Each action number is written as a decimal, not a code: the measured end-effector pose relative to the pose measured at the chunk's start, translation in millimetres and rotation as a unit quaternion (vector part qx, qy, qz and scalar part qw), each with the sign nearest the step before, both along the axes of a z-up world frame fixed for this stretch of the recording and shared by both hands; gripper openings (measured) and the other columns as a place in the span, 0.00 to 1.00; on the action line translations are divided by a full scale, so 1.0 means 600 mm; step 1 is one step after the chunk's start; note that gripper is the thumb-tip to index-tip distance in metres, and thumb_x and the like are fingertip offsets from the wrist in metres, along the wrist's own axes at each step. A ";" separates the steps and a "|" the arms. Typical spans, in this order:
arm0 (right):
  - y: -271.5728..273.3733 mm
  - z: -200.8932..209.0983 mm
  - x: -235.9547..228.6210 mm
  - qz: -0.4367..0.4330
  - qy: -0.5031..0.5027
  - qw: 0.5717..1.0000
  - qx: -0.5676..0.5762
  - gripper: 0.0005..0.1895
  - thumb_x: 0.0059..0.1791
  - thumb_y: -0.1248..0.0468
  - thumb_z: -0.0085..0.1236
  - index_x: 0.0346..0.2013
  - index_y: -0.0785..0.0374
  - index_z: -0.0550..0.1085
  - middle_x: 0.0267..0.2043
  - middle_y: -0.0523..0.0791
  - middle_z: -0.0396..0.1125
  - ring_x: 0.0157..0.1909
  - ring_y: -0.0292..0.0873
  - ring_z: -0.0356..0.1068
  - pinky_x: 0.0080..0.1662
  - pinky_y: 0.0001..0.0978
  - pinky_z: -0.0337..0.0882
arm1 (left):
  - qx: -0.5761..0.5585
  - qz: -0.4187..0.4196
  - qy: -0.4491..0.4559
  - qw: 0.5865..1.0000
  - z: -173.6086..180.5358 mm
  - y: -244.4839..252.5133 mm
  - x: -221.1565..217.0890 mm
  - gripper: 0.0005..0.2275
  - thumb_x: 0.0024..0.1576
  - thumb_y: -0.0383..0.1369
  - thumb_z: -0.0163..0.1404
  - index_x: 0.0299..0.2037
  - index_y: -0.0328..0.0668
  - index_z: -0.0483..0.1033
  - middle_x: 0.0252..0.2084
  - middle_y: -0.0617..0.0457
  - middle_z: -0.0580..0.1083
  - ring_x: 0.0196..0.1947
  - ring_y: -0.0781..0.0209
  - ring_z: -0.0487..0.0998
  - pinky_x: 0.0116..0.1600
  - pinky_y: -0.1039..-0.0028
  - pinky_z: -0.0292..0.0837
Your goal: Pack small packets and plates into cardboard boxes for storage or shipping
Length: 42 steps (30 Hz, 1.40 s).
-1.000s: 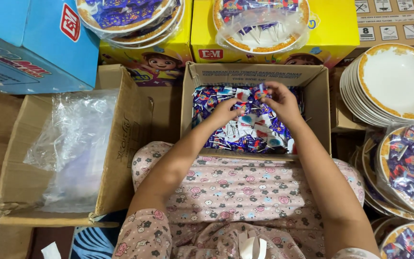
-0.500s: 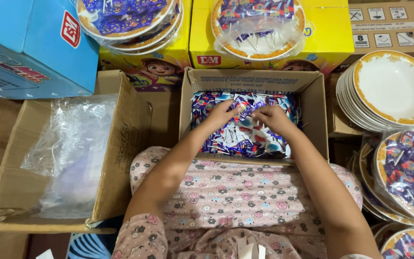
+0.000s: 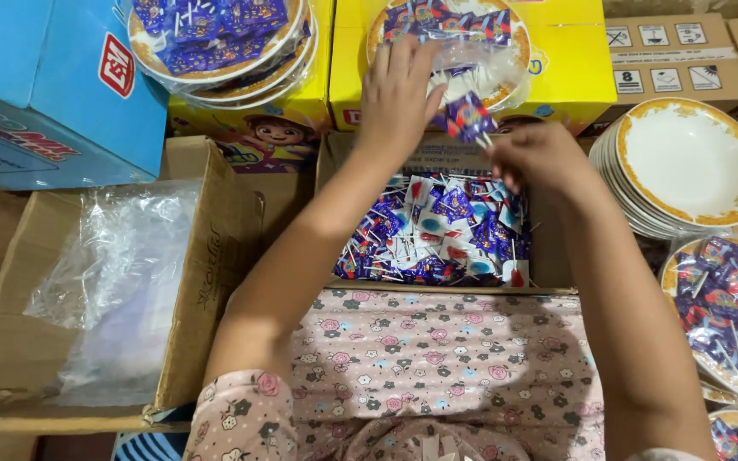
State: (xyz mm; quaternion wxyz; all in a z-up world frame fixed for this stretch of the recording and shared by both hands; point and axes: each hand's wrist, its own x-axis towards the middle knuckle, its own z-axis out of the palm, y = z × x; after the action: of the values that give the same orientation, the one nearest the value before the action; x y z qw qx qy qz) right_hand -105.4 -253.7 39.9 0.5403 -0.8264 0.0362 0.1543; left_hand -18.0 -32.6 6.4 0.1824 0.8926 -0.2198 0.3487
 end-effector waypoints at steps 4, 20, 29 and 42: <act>0.044 0.000 0.095 -0.048 -0.010 0.998 -0.034 0.09 0.54 0.66 0.60 0.30 0.64 0.79 0.23 0.44 0.70 0.22 0.34 0.64 0.29 0.24 0.66 | 0.092 0.036 0.010 0.995 0.011 -0.022 0.080 0.23 0.48 0.43 0.68 0.51 0.45 0.76 0.53 0.48 0.72 0.53 0.50 0.69 0.54 0.64 0.69; 0.100 -0.114 0.194 0.099 -0.473 0.814 -0.321 0.19 0.54 0.64 0.50 0.56 0.73 0.71 0.55 0.64 0.67 0.54 0.68 0.66 0.53 0.59 0.65 | 0.037 -0.016 -0.005 0.999 0.006 -0.013 0.115 0.05 0.50 0.32 0.58 0.32 0.46 0.74 0.34 0.51 0.73 0.37 0.45 0.75 0.36 0.52 0.71; 0.157 -0.082 0.284 0.228 -0.094 0.807 -0.537 0.17 0.52 0.61 0.46 0.54 0.63 0.68 0.58 0.54 0.65 0.53 0.60 0.64 0.51 0.56 0.63 | 0.046 -0.014 0.045 0.998 0.021 -0.013 0.071 0.05 0.55 0.31 0.56 0.39 0.42 0.79 0.42 0.49 0.78 0.44 0.47 0.79 0.47 0.54 0.76; 0.081 -0.129 0.023 0.101 -0.650 0.734 -0.172 0.04 0.55 0.75 0.46 0.37 0.71 0.70 0.34 0.54 0.66 0.34 0.52 0.59 0.39 0.43 0.59 | -0.084 -0.179 0.034 0.980 -0.028 0.042 -0.048 0.07 0.65 0.29 0.48 0.51 0.43 0.73 0.46 0.53 0.75 0.50 0.56 0.77 0.62 0.63 0.72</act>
State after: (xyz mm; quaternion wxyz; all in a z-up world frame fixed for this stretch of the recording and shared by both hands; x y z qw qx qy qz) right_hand -91.5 -205.0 -37.7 0.2625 -0.8029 -0.3818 -0.3752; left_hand -46.9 -7.2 -10.4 0.3241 0.8313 -0.3398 0.2975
